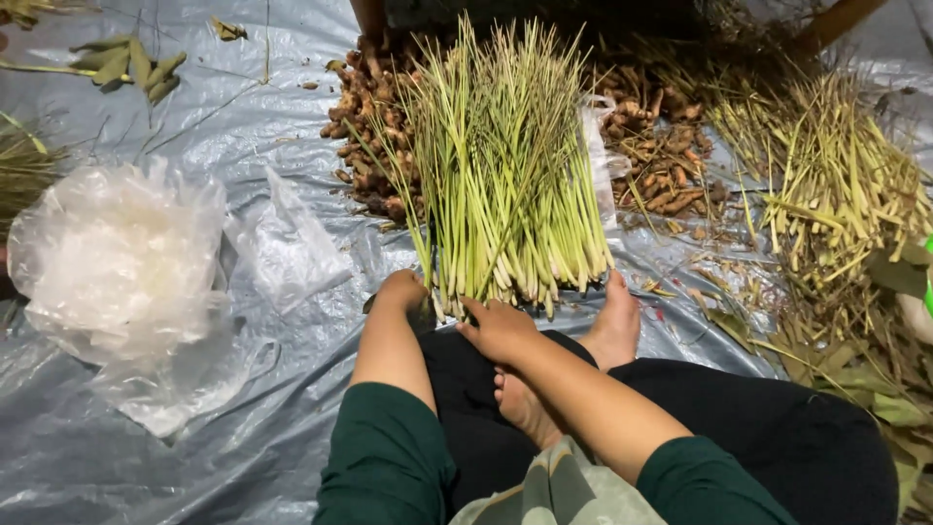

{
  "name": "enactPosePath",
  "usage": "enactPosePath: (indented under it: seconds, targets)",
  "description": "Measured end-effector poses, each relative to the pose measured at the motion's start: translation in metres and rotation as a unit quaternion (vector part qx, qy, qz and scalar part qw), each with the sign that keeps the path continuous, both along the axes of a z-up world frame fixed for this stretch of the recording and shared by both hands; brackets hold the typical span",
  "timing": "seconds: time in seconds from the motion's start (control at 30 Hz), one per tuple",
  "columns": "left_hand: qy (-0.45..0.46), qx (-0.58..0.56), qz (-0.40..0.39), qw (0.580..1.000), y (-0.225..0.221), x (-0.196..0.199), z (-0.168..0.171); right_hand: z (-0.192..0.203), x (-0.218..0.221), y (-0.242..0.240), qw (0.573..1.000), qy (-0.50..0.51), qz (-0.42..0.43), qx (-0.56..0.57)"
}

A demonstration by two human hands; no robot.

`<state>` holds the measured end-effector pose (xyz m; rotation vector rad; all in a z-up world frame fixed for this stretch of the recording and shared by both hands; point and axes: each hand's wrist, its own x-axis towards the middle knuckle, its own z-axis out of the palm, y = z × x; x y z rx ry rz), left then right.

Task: Bundling and tying stalks of lemongrass by hand using flexible plant material.

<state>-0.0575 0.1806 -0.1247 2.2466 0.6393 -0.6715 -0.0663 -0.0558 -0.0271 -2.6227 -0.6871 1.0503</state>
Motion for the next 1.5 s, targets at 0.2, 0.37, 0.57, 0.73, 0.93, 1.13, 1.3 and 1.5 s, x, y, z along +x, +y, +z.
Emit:
enactPosePath:
  seconds: [0.2,0.37,0.57,0.73,0.93,1.13,1.3,1.5]
  targets:
    - [-0.038,-0.031,0.108,0.993,-0.001,0.023,-0.019,0.039,-0.005,0.006,0.999,0.023,-0.038,0.017]
    - [-0.098,0.013,0.157,0.983,-0.010,0.056,-0.043,0.050,-0.003,0.009,0.999,0.014,-0.036,0.015]
    - [-0.059,0.062,0.153,0.985,-0.016,0.065,-0.053,0.078,-0.009,0.011,0.998,-0.003,-0.046,0.034]
    - [-0.060,0.011,0.148,0.987,-0.018,0.045,-0.005,0.069,-0.005,0.006,0.998,0.016,-0.043,0.051]
    - [-0.170,-0.288,0.311,0.890,-0.017,0.011,0.074,0.058,-0.005,0.004,0.998,-0.012,-0.044,0.054]
    - [-0.258,-0.594,0.320,0.692,-0.064,-0.023,0.158,0.029,0.000,-0.005,0.995,-0.017,-0.056,0.082]
    - [-0.406,-0.634,0.302,0.585,-0.107,-0.034,0.185,0.001,-0.003,-0.013,0.952,-0.082,-0.157,0.251]
    - [-0.459,-0.611,0.287,0.577,-0.118,-0.035,0.191,0.013,-0.001,-0.038,0.732,-0.247,-0.342,0.535]
